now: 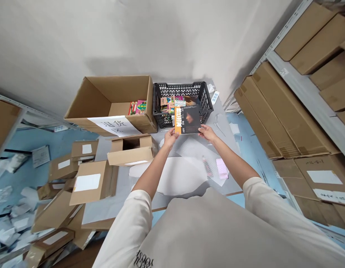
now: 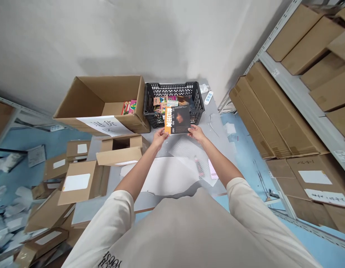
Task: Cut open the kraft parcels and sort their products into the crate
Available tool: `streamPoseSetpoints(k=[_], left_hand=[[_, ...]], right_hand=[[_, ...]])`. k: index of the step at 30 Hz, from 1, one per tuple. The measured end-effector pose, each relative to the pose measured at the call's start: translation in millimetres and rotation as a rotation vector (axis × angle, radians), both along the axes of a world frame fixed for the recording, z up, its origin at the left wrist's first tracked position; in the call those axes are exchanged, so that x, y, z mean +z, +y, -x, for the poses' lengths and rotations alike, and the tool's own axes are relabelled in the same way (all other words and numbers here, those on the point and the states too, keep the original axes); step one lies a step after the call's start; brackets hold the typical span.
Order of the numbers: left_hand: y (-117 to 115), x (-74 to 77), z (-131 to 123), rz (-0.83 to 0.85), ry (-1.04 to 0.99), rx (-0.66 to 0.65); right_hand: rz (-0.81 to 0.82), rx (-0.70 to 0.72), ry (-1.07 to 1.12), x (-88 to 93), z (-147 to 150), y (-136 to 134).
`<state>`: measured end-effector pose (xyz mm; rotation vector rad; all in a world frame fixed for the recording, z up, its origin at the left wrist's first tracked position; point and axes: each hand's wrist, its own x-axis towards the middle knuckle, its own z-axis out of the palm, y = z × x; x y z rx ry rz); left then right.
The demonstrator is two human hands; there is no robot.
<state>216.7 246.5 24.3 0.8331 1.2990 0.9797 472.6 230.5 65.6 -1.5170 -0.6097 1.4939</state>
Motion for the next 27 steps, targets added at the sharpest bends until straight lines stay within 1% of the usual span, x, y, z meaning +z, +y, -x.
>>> streamPoseSetpoints(k=[4,7,9,11,14,17,20,23,25,27], left_hand=[[36.7,-6.0,-15.4,0.031,-0.052,0.121],[61.4,-8.7,-27.7,0.005,-0.088,0.182],[71.1,-11.5,-34.7,-0.010,-0.068,0.222],[70.5,-16.8,-38.8,0.000,-0.020,0.232],[50.4,-29.1,-38.0,0.053,0.043,0.163],[19.1,-42.5,-31.7,0.138,0.098,0.106],[-11.0,-53.0,-25.8,0.216,0.129,0.065],[-37.9,-60.3,-22.9,0.248,0.154,0.018],[-55.7,-64.5,-21.2,0.258,0.163,-0.005],[-73.8,-68.7,-18.3,0.268,0.171,-0.026]], right_hand=[[0.076,-0.103,0.076,-2.6,-3.4,36.1],[0.060,-0.186,0.136,-4.0,-7.0,57.6],[0.022,-0.213,0.167,-7.0,-9.9,66.3],[0.008,-0.204,0.169,-13.3,-12.9,67.8],[0.055,-0.152,0.113,-28.4,-16.4,55.1],[0.134,-0.111,0.032,-46.7,-17.6,27.8],[0.188,-0.065,-0.053,-64.7,-16.7,-8.3],[0.235,0.001,-0.156,-82.2,-13.3,-48.6],[0.263,0.065,-0.240,-93.8,-8.9,-75.8],[0.276,0.169,-0.360,-104.7,-2.1,-101.8]])
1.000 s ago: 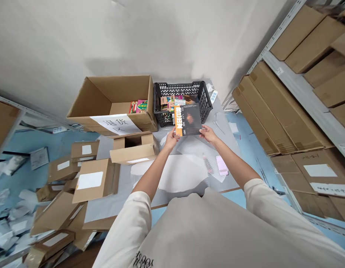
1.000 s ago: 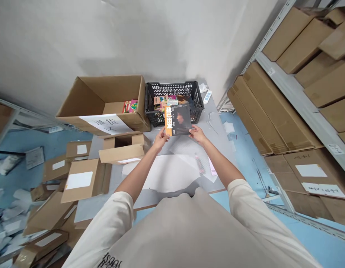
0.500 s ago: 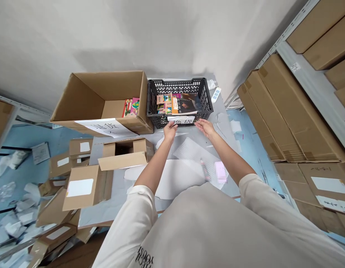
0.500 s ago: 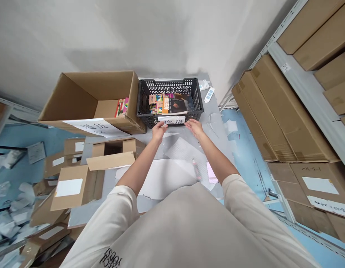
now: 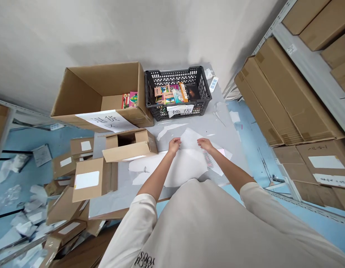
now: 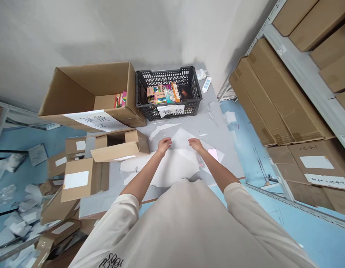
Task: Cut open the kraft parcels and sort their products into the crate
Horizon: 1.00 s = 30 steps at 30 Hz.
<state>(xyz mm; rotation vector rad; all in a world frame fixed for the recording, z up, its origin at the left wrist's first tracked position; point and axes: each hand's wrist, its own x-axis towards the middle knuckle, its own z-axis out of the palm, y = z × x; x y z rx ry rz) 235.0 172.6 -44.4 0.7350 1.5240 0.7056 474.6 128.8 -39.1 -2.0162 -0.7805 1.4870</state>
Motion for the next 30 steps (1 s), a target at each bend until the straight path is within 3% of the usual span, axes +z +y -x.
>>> streamPoseSetpoints(k=[6,11,14,17,24,30], left_hand=[[-51.9,-10.6,22.1,0.031,0.022,-0.085],[-84.7,-14.5,49.5,0.023,0.050,-0.151],[-98.9,-14.8,62.3,-0.001,0.072,-0.179],[-107.7,-11.0,68.9,-0.051,0.083,-0.202],[-101.6,14.6,70.6,-0.348,0.121,-0.316],[-96.6,35.9,73.1,-0.303,0.020,-0.395]], right_hand=[[0.076,0.484,-0.427,-22.5,33.7,-59.6],[0.251,0.707,-0.620,-34.6,59.6,-86.9],[0.189,0.723,-0.676,-37.7,67.2,-98.0],[0.020,0.706,-0.676,-31.5,71.6,-107.0],[-0.443,0.810,-0.502,17.2,98.0,-119.9],[-0.557,0.538,-0.119,55.3,128.2,-116.5]])
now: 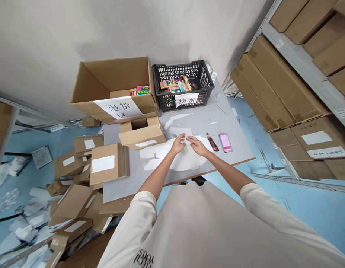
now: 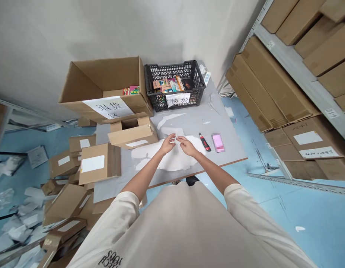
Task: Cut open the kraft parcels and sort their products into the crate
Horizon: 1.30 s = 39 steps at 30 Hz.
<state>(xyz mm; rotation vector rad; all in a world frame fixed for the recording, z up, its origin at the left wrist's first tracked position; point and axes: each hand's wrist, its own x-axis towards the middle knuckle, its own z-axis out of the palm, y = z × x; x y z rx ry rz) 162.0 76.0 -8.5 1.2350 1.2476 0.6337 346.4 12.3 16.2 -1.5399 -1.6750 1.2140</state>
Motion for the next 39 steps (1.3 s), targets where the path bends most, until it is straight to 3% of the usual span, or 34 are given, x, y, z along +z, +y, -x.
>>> streamPoseSetpoints(k=[4,7,10,14,18,24,28,34,39], left_hand=[[-2.5,11.6,1.9,-0.139,0.096,-0.038],[-2.3,19.8,3.0,-0.204,0.194,-0.006],[0.2,28.1,1.6,-0.251,0.202,0.094],[5.1,38.9,-5.7,-0.269,0.138,0.129],[9.4,45.0,-12.4,-0.213,0.124,0.133],[10.3,50.1,-9.9,-0.210,0.139,0.284],[8.2,63.1,-0.2,-0.236,0.029,0.271],[2.4,86.1,28.4,-0.313,0.223,0.396],[7.9,97.3,66.3,-0.410,0.159,0.317]], right_hand=[[-0.007,-0.005,0.156,12.4,6.1,7.0],[-0.075,-0.112,0.078,15.6,2.8,8.2],[-0.031,-0.211,-0.034,16.8,-6.4,8.6],[0.052,-0.122,-0.029,20.0,-21.8,19.0],[0.045,-0.144,0.002,28.5,-30.3,40.9],[0.012,-0.033,0.237,45.3,-25.8,68.9],[0.048,0.068,0.332,51.4,-12.0,79.0],[-0.097,0.016,0.291,58.7,16.1,84.5],[-0.154,0.078,0.192,70.8,44.4,94.9]])
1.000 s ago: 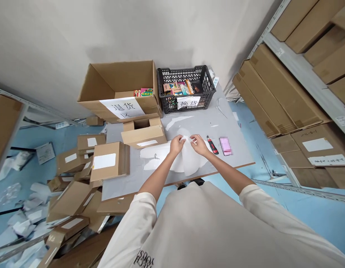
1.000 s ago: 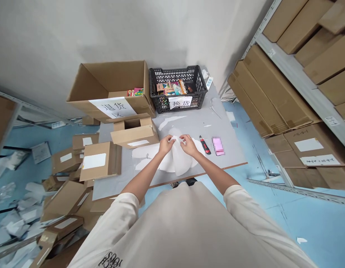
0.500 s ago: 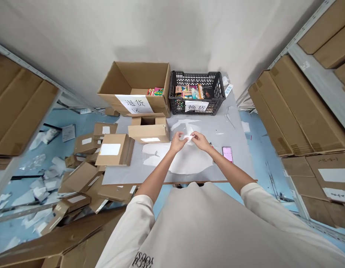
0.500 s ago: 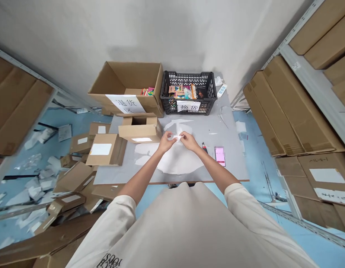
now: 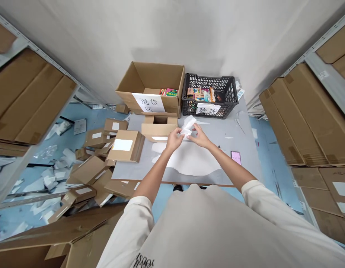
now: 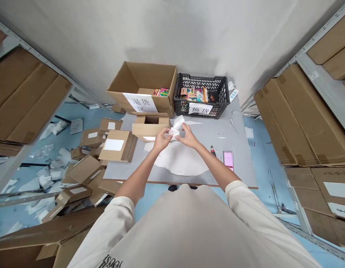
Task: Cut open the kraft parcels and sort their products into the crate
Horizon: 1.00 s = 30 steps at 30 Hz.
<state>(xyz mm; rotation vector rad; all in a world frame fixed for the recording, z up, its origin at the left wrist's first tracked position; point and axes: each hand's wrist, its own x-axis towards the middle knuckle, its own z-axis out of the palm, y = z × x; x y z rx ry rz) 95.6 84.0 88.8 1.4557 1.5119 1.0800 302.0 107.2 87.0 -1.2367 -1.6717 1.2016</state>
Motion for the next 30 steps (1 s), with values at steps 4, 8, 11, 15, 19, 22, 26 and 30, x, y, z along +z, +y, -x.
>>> streamPoseSetpoints(k=[4,8,11,15,19,22,26,30], left_hand=[[11.9,8.4,36.3,-0.054,0.003,-0.074],[24.2,13.6,74.7,-0.134,0.083,-0.011],[30.2,10.9,103.1,-0.197,0.123,0.028],[31.6,-2.3,136.4,-0.185,0.172,0.056],[29.9,-20.2,159.4,-0.168,0.262,-0.077],[30.4,-31.8,168.2,-0.137,0.401,-0.203],[33.3,-39.8,170.3,-0.052,0.636,-0.310],[39.1,-39.0,166.9,0.034,0.767,-0.340]], right_hand=[[0.017,0.061,-0.013,9.4,43.0,12.0],[-0.039,-0.053,-0.041,16.7,92.9,24.4],[-0.077,-0.118,-0.023,16.1,127.3,36.6],[-0.009,-0.121,-0.014,1.1,166.5,59.0],[-0.054,-0.117,-0.263,-21.6,191.7,79.1],[-0.090,-0.061,-0.545,-35.2,202.0,86.4],[-0.093,-0.017,-0.793,-45.3,211.1,87.2],[-0.105,-0.036,-0.822,-45.3,212.6,77.5]])
